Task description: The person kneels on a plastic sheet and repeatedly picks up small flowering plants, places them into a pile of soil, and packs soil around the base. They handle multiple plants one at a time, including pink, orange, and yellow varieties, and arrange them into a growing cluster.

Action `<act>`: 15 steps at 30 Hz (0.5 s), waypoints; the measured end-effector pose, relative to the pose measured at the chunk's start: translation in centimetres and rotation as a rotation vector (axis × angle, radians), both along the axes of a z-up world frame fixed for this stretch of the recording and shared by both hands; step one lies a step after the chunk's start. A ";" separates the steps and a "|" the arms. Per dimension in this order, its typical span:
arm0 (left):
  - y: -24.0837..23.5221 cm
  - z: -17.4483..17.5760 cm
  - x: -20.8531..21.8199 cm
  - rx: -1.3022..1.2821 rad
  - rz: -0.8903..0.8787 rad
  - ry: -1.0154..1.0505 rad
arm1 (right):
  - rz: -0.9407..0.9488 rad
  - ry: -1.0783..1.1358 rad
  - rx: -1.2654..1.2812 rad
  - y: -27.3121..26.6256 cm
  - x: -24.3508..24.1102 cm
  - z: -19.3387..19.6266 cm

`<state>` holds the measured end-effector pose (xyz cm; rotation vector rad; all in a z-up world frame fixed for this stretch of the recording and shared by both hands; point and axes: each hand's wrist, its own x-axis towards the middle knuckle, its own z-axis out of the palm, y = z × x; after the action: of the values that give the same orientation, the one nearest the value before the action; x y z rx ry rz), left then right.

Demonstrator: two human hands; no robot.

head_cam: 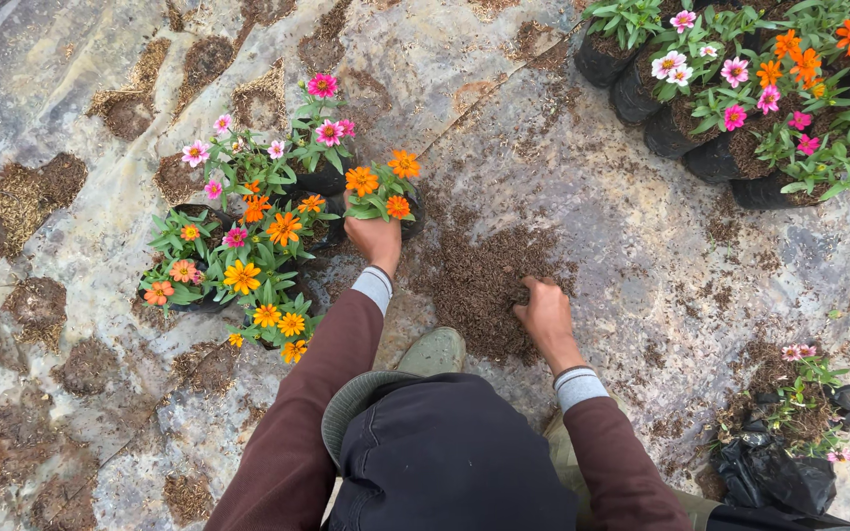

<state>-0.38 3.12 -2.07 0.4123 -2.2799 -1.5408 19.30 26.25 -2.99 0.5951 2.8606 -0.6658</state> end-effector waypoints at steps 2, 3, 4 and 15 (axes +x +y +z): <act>0.0 -1.1 -0.3 0.064 0.023 0.047 | -0.041 0.031 -0.018 0.4 -0.2 0.1; 0.0 -1.6 -0.4 0.107 0.026 0.087 | -0.062 0.045 -0.027 0.6 -0.4 0.2; 0.0 -2.1 -0.5 0.151 0.031 0.126 | -0.113 0.032 -0.081 0.8 -0.7 0.4; 1.2 -3.4 0.9 0.408 0.099 0.000 | -0.423 0.138 -1.191 -5.5 -10.9 3.6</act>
<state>0.56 4.34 -5.44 0.6201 -1.9049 -1.9510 8.43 20.79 0.57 0.8852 1.8375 -2.2210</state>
